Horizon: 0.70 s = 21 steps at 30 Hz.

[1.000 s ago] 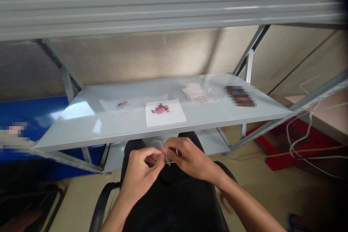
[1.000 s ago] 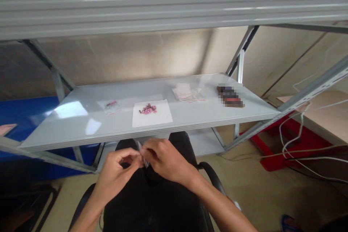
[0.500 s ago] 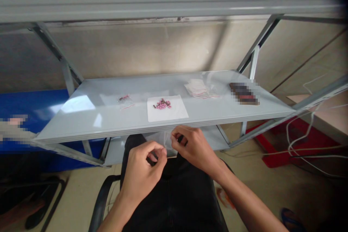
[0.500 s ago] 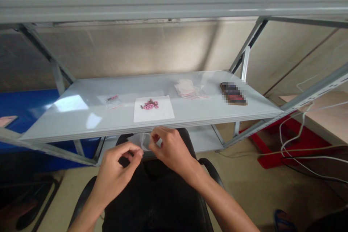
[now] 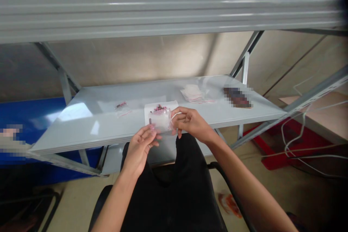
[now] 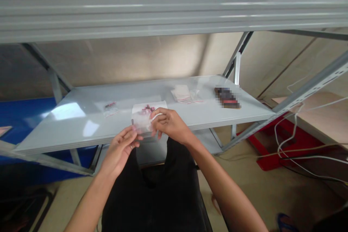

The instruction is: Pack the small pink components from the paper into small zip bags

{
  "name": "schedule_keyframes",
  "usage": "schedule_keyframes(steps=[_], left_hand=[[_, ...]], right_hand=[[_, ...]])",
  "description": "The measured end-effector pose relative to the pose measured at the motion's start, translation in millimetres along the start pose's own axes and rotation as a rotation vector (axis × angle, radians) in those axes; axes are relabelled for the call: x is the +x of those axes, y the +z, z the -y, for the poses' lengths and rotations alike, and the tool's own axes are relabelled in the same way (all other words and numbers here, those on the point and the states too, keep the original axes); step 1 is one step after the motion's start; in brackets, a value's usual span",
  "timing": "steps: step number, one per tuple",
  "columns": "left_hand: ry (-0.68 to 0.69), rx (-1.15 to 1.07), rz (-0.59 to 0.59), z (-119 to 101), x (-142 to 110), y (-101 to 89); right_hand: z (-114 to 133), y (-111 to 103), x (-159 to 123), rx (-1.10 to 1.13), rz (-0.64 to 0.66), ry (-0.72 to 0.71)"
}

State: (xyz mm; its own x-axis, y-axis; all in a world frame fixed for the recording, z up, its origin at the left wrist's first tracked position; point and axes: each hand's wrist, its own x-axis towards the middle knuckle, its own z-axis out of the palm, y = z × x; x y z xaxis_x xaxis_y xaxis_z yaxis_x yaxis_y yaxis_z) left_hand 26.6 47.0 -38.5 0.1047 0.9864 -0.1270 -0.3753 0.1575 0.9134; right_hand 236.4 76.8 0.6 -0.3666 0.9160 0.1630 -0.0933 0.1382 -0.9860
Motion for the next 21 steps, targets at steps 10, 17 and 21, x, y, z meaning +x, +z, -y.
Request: schedule_keyframes(steps=[10,17,21], left_hand=[[0.234,0.268,-0.182,-18,57,-4.1],[0.301,0.376,-0.221,-15,93,-17.7],[0.325,0.435,-0.214,-10,105,-19.5]], right_hand=[[-24,-17,61,-0.115,-0.102,0.002],[-40,-32,88,-0.064,-0.092,0.035],[-56,-39,96,-0.074,-0.136,0.041]])
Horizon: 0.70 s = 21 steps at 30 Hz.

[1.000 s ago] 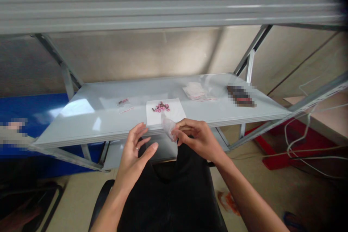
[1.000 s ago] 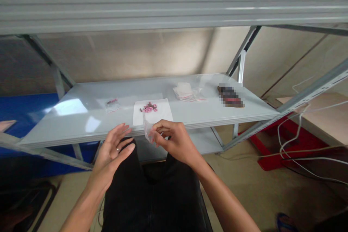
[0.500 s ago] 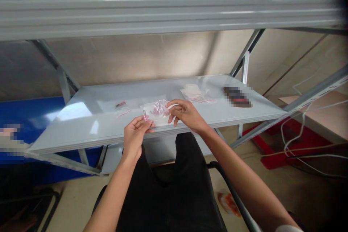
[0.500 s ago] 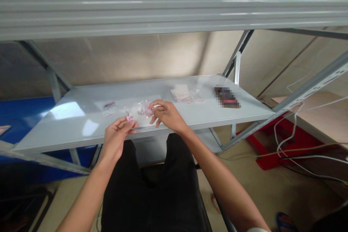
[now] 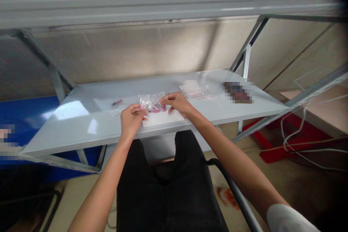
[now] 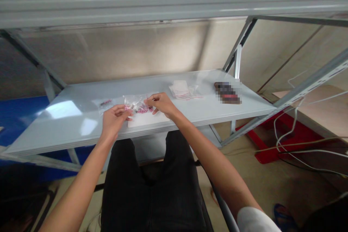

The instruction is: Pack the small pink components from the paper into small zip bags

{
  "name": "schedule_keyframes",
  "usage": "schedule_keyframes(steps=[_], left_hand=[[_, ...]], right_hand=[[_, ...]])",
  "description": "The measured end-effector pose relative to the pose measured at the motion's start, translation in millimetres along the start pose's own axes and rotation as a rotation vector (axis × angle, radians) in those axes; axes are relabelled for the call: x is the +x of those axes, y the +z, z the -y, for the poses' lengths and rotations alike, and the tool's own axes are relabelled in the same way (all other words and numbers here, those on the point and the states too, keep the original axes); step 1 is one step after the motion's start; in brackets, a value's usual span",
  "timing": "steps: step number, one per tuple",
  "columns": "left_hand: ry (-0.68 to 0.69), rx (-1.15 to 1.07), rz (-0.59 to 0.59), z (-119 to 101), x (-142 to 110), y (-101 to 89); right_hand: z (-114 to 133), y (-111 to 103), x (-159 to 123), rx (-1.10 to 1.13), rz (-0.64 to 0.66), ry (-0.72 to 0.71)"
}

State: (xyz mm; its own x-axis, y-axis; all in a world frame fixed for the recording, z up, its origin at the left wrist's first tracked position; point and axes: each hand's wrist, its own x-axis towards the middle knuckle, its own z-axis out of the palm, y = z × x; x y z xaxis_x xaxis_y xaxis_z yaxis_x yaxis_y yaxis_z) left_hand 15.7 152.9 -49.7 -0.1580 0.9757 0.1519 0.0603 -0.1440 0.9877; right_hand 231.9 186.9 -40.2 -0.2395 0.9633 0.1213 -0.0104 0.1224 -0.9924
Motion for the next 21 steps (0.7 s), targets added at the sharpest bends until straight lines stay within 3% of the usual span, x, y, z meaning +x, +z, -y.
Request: schedule_keyframes(steps=[6,21], left_hand=[[0.030,0.066,0.018,2,5,4.0],[0.211,0.342,0.093,-10,10,6.2]], right_hand=[[-15,-6,6,0.081,-0.114,-0.003],[-32,-7,16,0.058,-0.121,-0.059]])
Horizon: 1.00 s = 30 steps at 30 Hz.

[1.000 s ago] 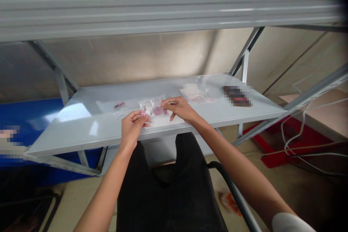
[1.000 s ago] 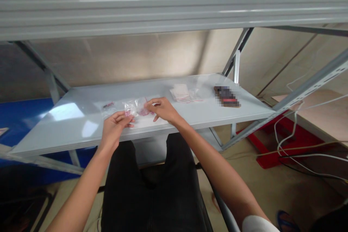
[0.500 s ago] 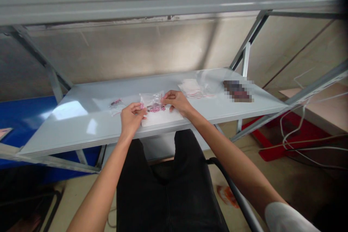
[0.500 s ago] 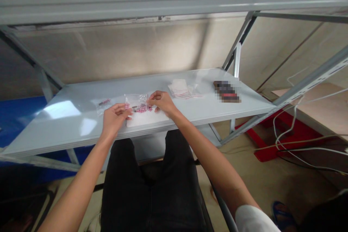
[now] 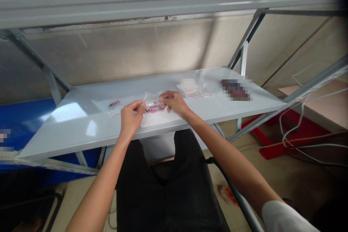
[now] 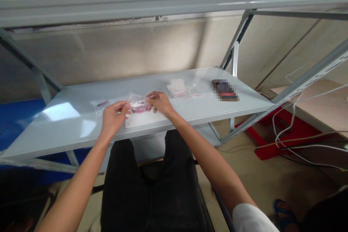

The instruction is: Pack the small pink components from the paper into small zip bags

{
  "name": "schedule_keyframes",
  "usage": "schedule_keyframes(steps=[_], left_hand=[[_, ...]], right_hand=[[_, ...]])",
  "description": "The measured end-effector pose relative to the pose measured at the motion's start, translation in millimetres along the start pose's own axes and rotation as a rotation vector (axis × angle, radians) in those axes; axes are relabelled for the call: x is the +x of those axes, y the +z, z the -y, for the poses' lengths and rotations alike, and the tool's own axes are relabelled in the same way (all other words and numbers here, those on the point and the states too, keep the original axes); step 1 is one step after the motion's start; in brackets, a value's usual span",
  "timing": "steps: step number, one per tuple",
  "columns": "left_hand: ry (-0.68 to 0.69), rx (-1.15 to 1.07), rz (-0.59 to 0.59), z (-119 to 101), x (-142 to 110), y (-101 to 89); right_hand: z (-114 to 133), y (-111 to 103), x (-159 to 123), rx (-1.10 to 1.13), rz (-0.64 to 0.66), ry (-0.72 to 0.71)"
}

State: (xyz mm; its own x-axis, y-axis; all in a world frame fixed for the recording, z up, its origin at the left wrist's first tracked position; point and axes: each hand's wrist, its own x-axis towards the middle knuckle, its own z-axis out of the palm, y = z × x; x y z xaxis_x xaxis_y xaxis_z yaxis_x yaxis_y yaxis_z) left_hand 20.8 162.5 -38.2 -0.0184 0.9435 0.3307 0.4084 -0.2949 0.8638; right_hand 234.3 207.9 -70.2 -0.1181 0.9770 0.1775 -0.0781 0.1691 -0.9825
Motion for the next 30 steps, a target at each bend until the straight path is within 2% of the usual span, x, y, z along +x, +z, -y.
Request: schedule_keyframes(steps=[8,13,17,21,30], left_hand=[[0.045,0.043,-0.022,-3,6,1.5],[-0.014,-0.090,-0.075,-5,0,6.2],[-0.076,-0.178,-0.073,3,-12,13.8],[-0.072,-0.140,-0.057,9,-19,25.0],[-0.070,-0.124,-0.064,-2,-21,39.9]], right_hand=[[-1,-4,3,0.035,0.027,-0.013],[-5,-6,5,0.043,0.003,-0.029],[-5,-8,4,0.059,-0.019,-0.021],[-3,-7,4,0.077,-0.017,-0.026],[1,-4,1,0.032,-0.008,-0.023]])
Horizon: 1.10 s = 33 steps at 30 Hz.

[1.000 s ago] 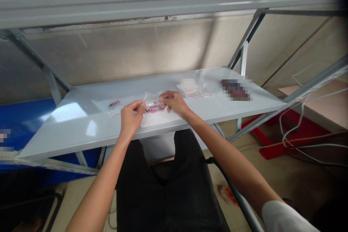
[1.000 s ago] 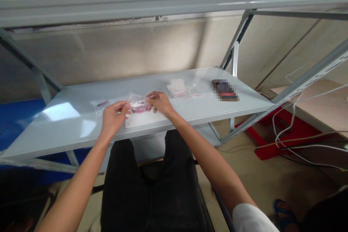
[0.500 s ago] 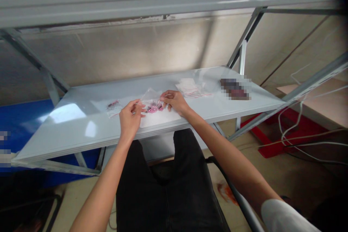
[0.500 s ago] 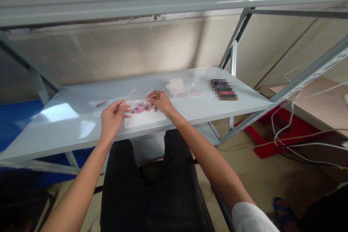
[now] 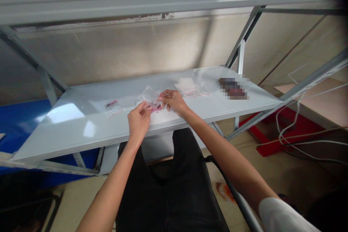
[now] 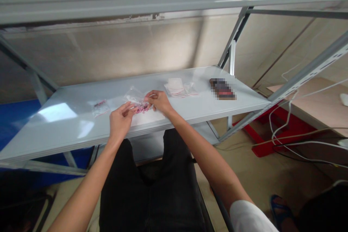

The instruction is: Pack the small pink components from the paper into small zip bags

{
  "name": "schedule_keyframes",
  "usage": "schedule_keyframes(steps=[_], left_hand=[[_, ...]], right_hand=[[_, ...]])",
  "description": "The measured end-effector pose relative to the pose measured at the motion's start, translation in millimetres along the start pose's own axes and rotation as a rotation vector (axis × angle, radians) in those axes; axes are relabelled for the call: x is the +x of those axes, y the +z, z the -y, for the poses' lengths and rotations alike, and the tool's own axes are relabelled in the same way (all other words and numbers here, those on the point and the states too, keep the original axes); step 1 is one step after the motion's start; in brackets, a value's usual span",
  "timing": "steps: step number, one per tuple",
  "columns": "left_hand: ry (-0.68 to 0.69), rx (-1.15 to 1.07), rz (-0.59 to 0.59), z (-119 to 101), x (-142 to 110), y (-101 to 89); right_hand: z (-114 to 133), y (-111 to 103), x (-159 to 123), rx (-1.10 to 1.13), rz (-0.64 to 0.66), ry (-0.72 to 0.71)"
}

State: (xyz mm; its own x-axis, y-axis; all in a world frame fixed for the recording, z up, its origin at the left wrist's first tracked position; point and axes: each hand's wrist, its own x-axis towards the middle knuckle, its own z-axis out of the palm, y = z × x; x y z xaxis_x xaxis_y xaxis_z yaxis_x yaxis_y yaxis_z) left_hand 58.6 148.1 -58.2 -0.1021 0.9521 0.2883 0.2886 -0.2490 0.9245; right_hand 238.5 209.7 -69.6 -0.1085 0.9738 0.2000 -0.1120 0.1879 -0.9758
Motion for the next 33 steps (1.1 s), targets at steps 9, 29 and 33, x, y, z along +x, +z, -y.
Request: schedule_keyframes(steps=[9,29,33], left_hand=[[0.273,0.293,-0.075,-6,-16,-7.4],[0.934,0.741,0.352,13,-68,23.1],[0.839,0.590,0.357,7,-56,22.1]], right_hand=[[-5,-5,1,0.025,-0.100,-0.023],[-11,-8,-4,-0.006,-0.342,-0.087],[-1,-27,2,-0.178,-0.445,-0.170]])
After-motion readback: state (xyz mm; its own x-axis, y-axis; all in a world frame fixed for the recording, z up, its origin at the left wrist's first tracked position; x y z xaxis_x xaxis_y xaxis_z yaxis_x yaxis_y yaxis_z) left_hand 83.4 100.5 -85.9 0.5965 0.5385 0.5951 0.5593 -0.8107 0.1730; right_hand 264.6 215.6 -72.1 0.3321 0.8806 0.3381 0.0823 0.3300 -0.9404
